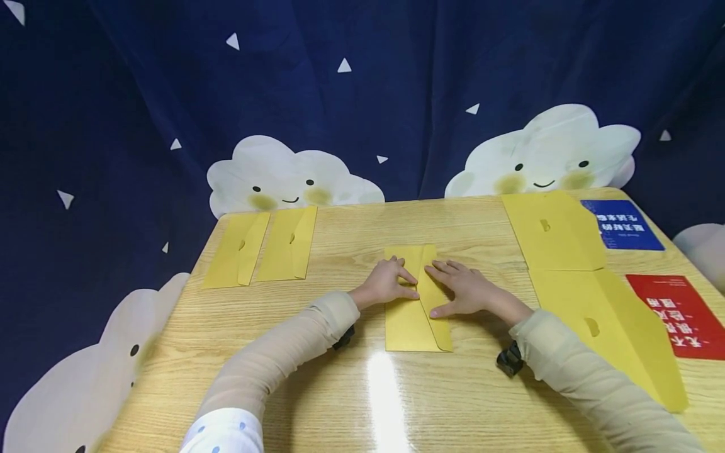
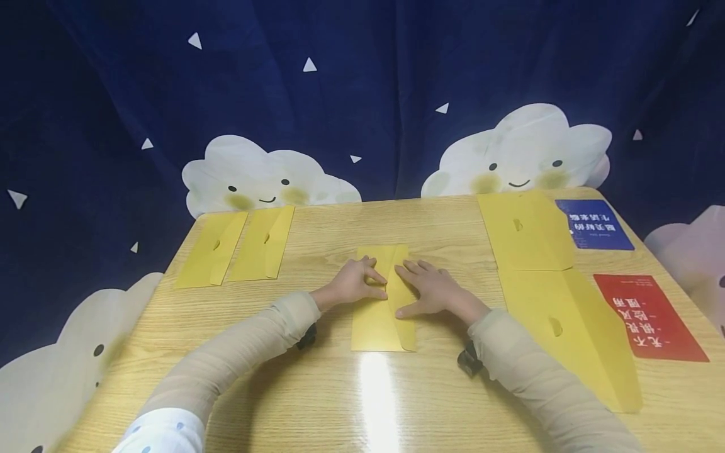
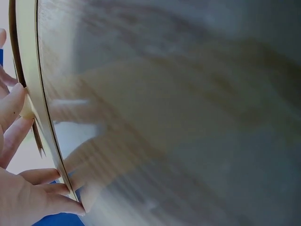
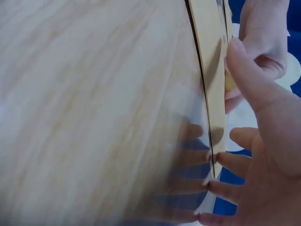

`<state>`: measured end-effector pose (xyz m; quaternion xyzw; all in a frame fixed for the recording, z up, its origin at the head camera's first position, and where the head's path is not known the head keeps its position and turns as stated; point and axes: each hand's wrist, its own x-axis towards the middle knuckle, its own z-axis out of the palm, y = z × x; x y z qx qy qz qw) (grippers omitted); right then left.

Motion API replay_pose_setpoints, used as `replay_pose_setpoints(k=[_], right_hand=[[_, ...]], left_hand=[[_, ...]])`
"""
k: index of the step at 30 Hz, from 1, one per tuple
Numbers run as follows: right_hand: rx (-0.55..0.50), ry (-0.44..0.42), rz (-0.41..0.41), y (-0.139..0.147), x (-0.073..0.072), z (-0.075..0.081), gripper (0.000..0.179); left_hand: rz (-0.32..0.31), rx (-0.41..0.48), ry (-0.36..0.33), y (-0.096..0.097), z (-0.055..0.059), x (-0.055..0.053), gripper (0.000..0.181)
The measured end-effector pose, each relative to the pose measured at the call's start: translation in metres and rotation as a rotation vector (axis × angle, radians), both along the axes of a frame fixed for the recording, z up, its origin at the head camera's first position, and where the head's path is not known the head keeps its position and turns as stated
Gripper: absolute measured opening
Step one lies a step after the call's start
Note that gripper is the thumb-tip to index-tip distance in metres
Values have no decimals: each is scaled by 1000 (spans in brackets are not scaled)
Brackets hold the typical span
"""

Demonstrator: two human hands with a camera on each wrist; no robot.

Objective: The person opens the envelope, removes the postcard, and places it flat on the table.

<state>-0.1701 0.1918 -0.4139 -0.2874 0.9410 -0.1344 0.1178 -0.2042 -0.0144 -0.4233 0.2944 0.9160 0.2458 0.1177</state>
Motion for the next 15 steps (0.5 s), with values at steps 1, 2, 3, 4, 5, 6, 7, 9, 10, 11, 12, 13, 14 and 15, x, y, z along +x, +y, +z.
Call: replay_pose_setpoints(k=[1, 2, 3, 4, 5, 6, 7, 9, 10, 11, 12, 13, 14, 15], right_hand=[[-5, 17, 2, -1, 0, -1, 96], [-6, 31, 3, -3, 0, -1, 96], [-6, 41, 3, -4, -1, -2, 96], [-6, 48, 2, -6, -1, -2, 96], [-3, 51, 2, -8, -1, -2, 96], [-2, 50, 1, -10, -2, -1, 96], [2, 47, -1, -11, -2, -1, 95], [19, 34, -9, -14, -3, 0, 94], [26, 28, -12, -16, -3, 0, 94], [35, 22, -15, -17, -3, 1, 93], [42, 18, -18, -17, -4, 1, 93], [49, 14, -20, -18, -4, 1, 93], [53, 10, -24, -19, -4, 2, 93], [53, 6, -26, -19, -4, 3, 93]], left_hand=[[-1, 0, 2, 0, 0, 0, 33], [-1, 1, 4, 1, 0, 0, 33], [-2, 1, 4, 1, 0, 0, 32], [-3, 2, 2, 1, 1, 0, 32], [-4, 1, 3, 1, 1, 1, 32], [-5, 1, 4, 1, 1, 1, 32], [-5, -1, 5, 1, 2, 1, 32], [-7, -4, 6, 2, 2, 1, 31], [-10, -6, 6, 1, 2, 0, 31], [-12, -7, 7, 1, 3, 0, 31], [-15, -8, 8, 1, 3, 0, 31], [-19, -11, 9, 1, 3, -1, 31], [-24, -12, 7, 1, 3, -1, 32], [-28, -13, 7, 0, 3, -2, 32]])
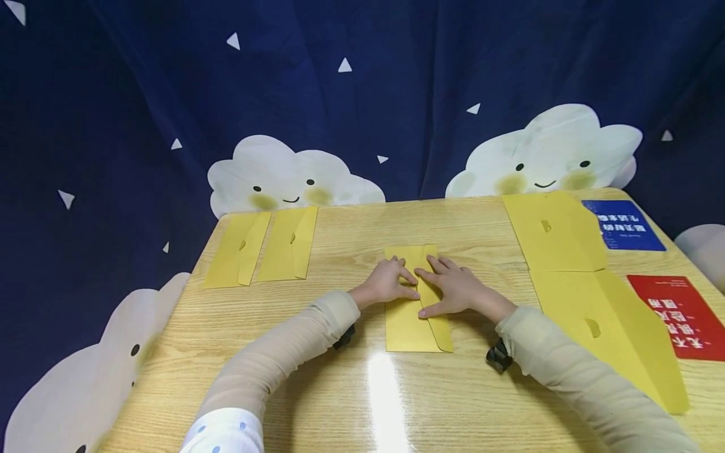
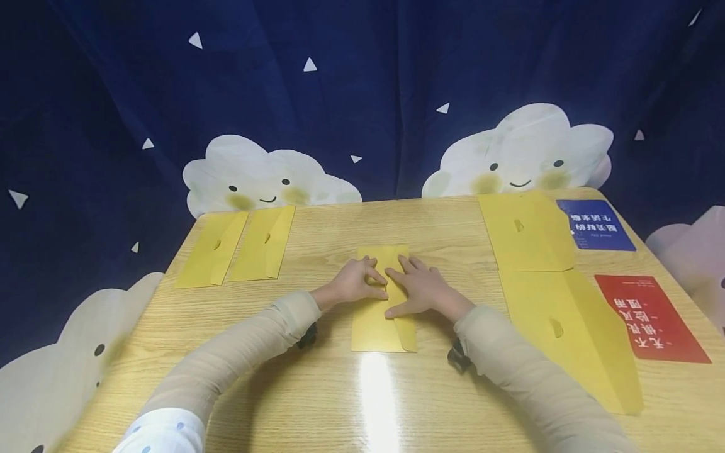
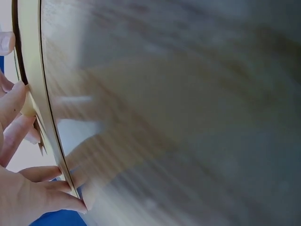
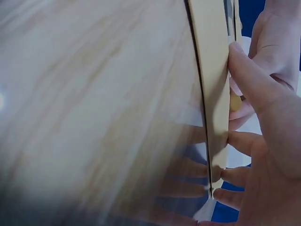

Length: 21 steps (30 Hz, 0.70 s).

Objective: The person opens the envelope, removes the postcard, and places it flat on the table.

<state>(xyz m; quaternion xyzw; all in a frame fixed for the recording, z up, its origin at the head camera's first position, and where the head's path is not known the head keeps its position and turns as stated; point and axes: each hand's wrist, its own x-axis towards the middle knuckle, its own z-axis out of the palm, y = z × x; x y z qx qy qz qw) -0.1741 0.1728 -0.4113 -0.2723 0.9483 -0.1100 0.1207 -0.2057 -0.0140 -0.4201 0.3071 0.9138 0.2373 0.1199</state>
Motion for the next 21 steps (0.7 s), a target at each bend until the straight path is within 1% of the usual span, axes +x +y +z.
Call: replay_pose_setpoints(k=[4, 9, 17, 21], right_hand=[[-5, -11, -10, 0, 0, 3, 94], [-13, -4, -9, 3, 1, 6, 95], [-42, -6, -7, 9, 3, 15, 93], [-60, -8, -9, 14, 3, 17, 93]], left_hand=[[-11, -3, 0, -1, 0, -2, 32], [-12, 0, -1, -1, -2, -3, 31], [6, -8, -25, 0, 0, -1, 32], [7, 1, -20, 0, 0, 0, 31]])
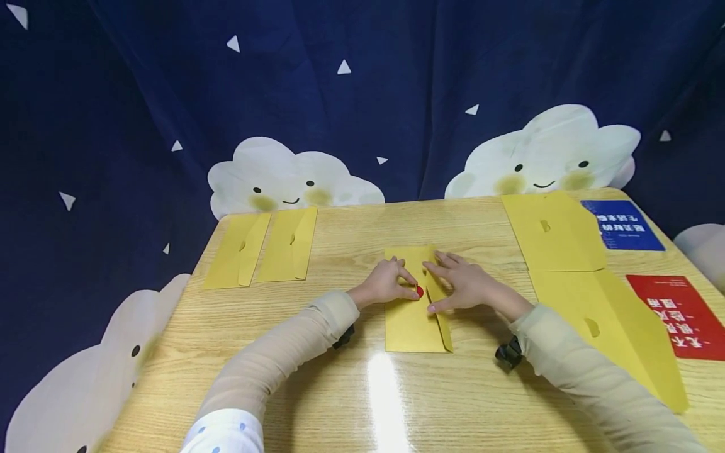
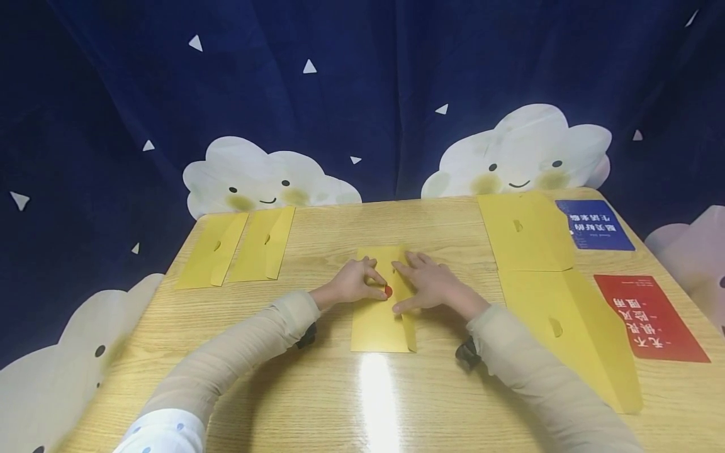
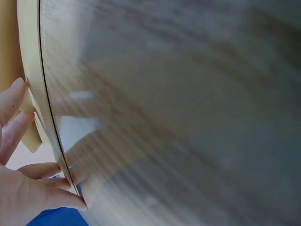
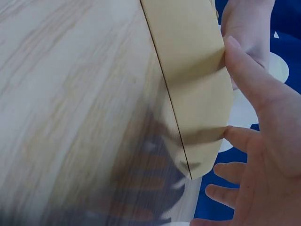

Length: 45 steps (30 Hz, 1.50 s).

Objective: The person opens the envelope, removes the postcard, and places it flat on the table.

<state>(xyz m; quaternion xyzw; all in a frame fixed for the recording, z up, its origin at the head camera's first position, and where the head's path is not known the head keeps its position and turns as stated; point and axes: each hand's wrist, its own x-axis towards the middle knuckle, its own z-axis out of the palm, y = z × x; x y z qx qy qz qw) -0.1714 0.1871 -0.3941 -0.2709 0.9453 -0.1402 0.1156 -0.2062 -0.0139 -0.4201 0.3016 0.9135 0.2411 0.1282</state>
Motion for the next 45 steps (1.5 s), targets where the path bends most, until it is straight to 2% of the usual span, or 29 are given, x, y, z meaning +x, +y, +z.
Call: replay_pose_setpoints(k=[8, 18, 22, 31, 39, 45], right_hand=[[-15, 15, -3, 11, 0, 1, 95], [-24, 5, -6, 22, 3, 6, 92], [-30, -2, -11, 27, 3, 8, 93], [-19, -14, -18, 38, 5, 9, 94], [7, 0, -25, 45, 6, 4, 95], [93, -1, -65, 46, 7, -3, 98]], left_hand=[[-12, 5, 13, 1, 0, 1, 31], [-4, -1, -8, 1, 0, 1, 31], [19, 19, -9, 1, 0, 3, 29], [140, 26, -12, 2, -3, 7, 27], [143, 37, -52, 1, -4, 7, 22], [136, 61, -87, 1, -3, 7, 22]])
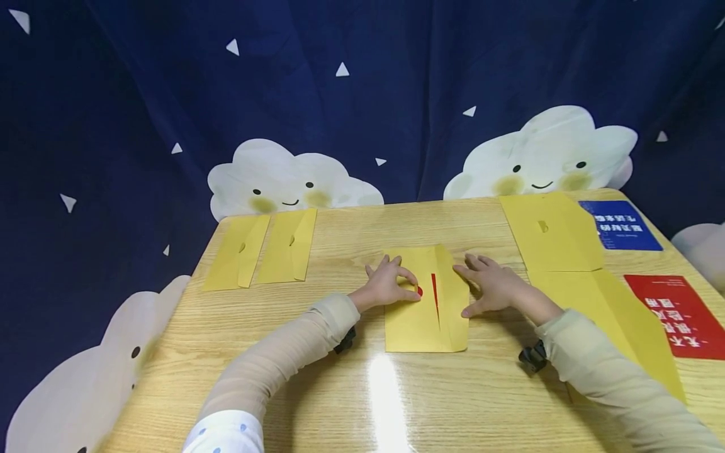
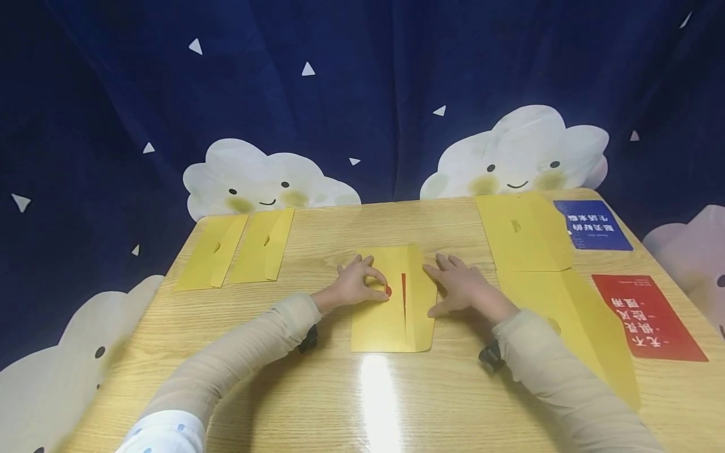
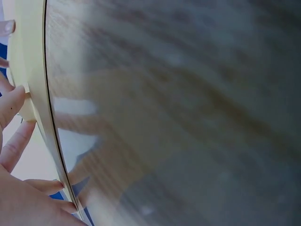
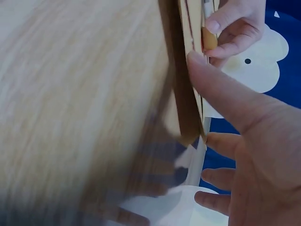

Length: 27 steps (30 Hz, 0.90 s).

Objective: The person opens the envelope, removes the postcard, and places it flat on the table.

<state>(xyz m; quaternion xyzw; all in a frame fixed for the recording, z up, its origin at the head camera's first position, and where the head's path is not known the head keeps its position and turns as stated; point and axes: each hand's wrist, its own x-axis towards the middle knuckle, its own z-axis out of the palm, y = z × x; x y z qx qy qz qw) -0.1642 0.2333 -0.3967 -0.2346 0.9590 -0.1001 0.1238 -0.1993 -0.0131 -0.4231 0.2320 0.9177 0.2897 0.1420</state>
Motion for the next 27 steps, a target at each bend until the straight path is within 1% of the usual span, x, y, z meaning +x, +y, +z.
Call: replay_pose_setpoints(k=[3, 11, 20, 24, 27], right_hand=[[23, -12, -9, -1, 0, -2, 99], [6, -70, -7, -1, -2, -4, 98], [5, -89, 0, 1, -4, -5, 98], [7, -97, -12, 1, -4, -5, 98], [7, -100, -14, 1, -4, -5, 98]], left_hand=[[-3, 6, -1, 0, 0, 0, 22], [-3, 1, -5, 1, 3, 0, 21], [5, 15, -37, 3, 7, 0, 13], [-1, -1, -20, 4, 9, 0, 10], [-2, -33, 5, 6, 10, 1, 12]])
